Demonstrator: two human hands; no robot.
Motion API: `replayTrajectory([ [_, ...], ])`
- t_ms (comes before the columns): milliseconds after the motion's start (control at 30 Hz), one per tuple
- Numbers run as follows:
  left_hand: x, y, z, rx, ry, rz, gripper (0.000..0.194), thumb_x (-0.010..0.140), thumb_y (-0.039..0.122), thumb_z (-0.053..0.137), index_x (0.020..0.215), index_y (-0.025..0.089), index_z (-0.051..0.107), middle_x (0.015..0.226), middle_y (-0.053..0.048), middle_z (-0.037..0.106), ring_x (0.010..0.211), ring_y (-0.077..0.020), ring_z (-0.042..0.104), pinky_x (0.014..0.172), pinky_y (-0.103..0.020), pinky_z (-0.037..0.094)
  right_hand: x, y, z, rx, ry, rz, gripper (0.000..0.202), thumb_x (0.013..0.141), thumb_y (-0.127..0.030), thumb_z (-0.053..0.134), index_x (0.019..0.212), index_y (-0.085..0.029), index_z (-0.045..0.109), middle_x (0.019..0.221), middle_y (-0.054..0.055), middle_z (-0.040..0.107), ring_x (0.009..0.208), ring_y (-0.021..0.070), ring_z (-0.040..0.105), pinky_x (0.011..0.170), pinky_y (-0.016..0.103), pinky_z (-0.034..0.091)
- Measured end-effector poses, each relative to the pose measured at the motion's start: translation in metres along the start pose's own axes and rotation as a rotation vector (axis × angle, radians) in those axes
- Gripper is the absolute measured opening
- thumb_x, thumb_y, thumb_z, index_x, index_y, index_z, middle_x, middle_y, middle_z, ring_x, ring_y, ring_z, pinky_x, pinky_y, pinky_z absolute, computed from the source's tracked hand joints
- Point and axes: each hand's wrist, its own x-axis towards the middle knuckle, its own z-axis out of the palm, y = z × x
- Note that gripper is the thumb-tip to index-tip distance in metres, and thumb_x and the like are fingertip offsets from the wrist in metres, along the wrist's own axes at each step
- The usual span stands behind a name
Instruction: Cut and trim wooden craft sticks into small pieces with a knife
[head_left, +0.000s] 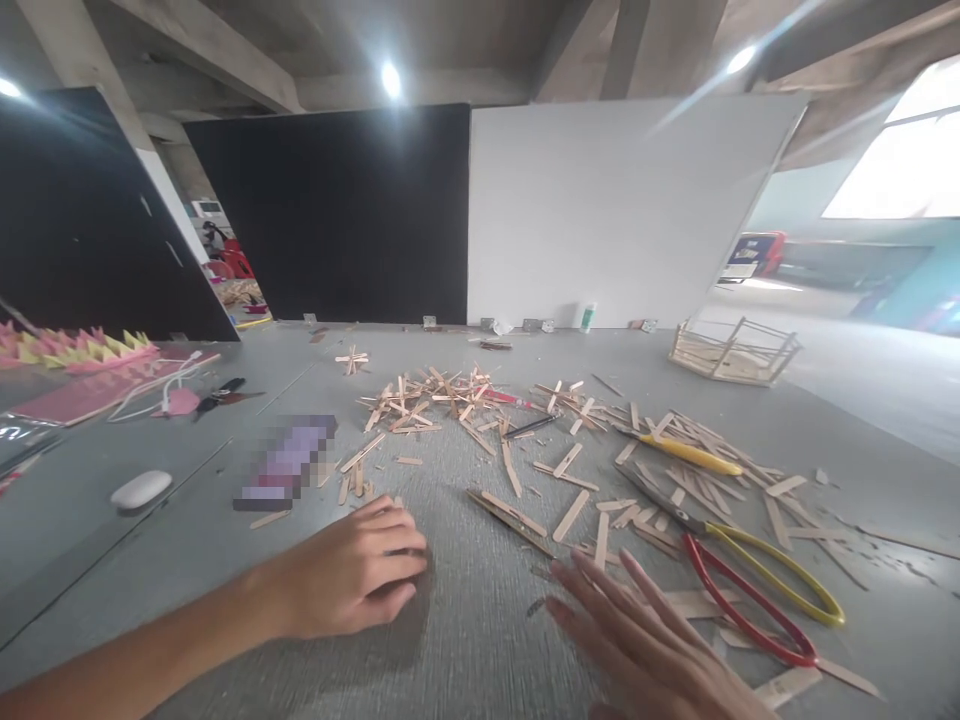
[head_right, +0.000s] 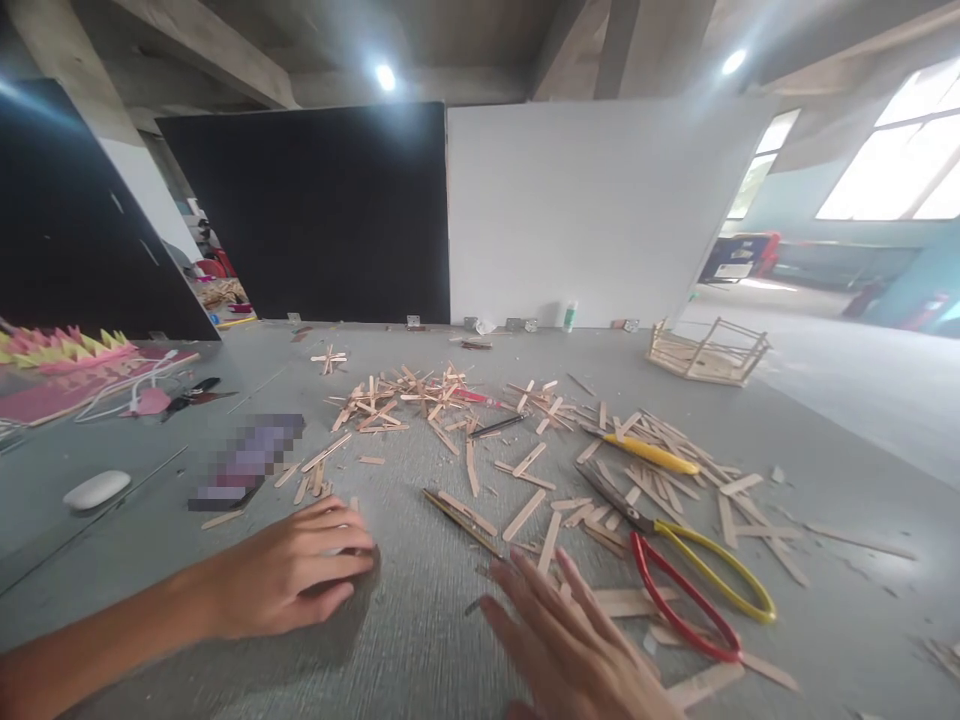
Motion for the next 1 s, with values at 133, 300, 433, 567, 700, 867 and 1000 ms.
replayTrajectory([
  [133, 0.001, -0.007, 0.001, 0.038, 0.002, -0.034, 0.019, 0.102, 0.014, 0.049, 0.099, 0.017, 0.067, 0.101, -0.008, 0.071, 0.098, -0.0254, 0.062, 0.088, -0.041, 0.045, 0.009, 0.007, -0.002, 0.08, -0.107, 0.09, 0.077, 0.091, -0.017, 0.057, 0.163, -0.021, 0.031, 0.161, 0.009, 0.042, 0.149, 0.0302, 0.038, 0.116, 0.05, 0.044],
  [300, 0.005, -0.006, 0.007, 0.038, 0.069, -0.018, 0.024, 0.101, 0.011, 0.046, 0.091, 0.018, 0.066, 0.097, -0.008, 0.071, 0.092, -0.0232, 0.062, 0.083, -0.038, 0.047, 0.02, 0.018, 0.015, 0.112, -0.296, 0.113, 0.072, 0.091, -0.021, 0.06, 0.16, -0.02, 0.039, 0.161, 0.007, 0.038, 0.148, 0.0336, 0.038, 0.116, 0.055, 0.042],
  [433, 0.006, -0.003, 0.007, 0.05, 0.089, -0.019, 0.026, 0.103, 0.01, 0.044, 0.097, 0.018, 0.068, 0.098, -0.008, 0.071, 0.091, -0.0219, 0.063, 0.085, -0.037, 0.049, 0.004, 0.035, 0.023, -0.036, -0.25, 0.259, 0.058, 0.099, -0.03, 0.053, 0.155, -0.016, 0.048, 0.158, 0.012, 0.044, 0.145, 0.0372, 0.043, 0.114, 0.062, 0.044],
  [567, 0.005, -0.003, 0.007, 0.045, 0.097, -0.006, 0.026, 0.103, 0.009, 0.043, 0.1, 0.017, 0.068, 0.099, -0.008, 0.072, 0.093, -0.0222, 0.065, 0.085, -0.037, 0.051, -0.019, 0.053, 0.028, -0.189, -0.117, 0.296, 0.051, 0.103, -0.038, 0.05, 0.149, -0.018, 0.055, 0.151, 0.013, 0.057, 0.139, 0.0346, 0.054, 0.116, 0.064, 0.04],
  [700, 0.004, -0.005, 0.009, 0.039, 0.116, -0.006, 0.026, 0.103, 0.01, 0.044, 0.102, 0.018, 0.068, 0.1, -0.008, 0.072, 0.095, -0.0223, 0.065, 0.088, -0.038, 0.051, -0.034, 0.068, 0.034, -0.346, -0.025, 0.292, 0.049, 0.104, -0.044, 0.043, 0.138, -0.013, 0.061, 0.134, 0.016, 0.071, 0.129, 0.0396, 0.062, 0.11, 0.069, 0.042],
  [867, 0.002, -0.007, 0.009, 0.017, 0.108, -0.017, 0.025, 0.104, 0.01, 0.044, 0.102, 0.018, 0.068, 0.101, -0.007, 0.072, 0.094, -0.0219, 0.065, 0.087, -0.037, 0.051, -0.033, 0.077, 0.021, -0.363, 0.019, 0.37, 0.05, 0.106, -0.034, 0.035, 0.152, -0.016, 0.044, 0.144, 0.017, 0.063, 0.131, 0.0386, 0.06, 0.101, 0.066, 0.05],
  [1000, 0.003, -0.006, 0.008, 0.007, 0.1, -0.024, 0.026, 0.105, 0.01, 0.043, 0.101, 0.018, 0.068, 0.1, -0.007, 0.071, 0.093, -0.0214, 0.065, 0.084, -0.035, 0.051, -0.024, 0.073, 0.006, -0.255, 0.135, 0.342, 0.034, 0.106, -0.025, 0.04, 0.132, -0.018, 0.061, 0.127, 0.014, 0.073, 0.116, 0.0302, 0.07, 0.1, 0.054, 0.055],
])
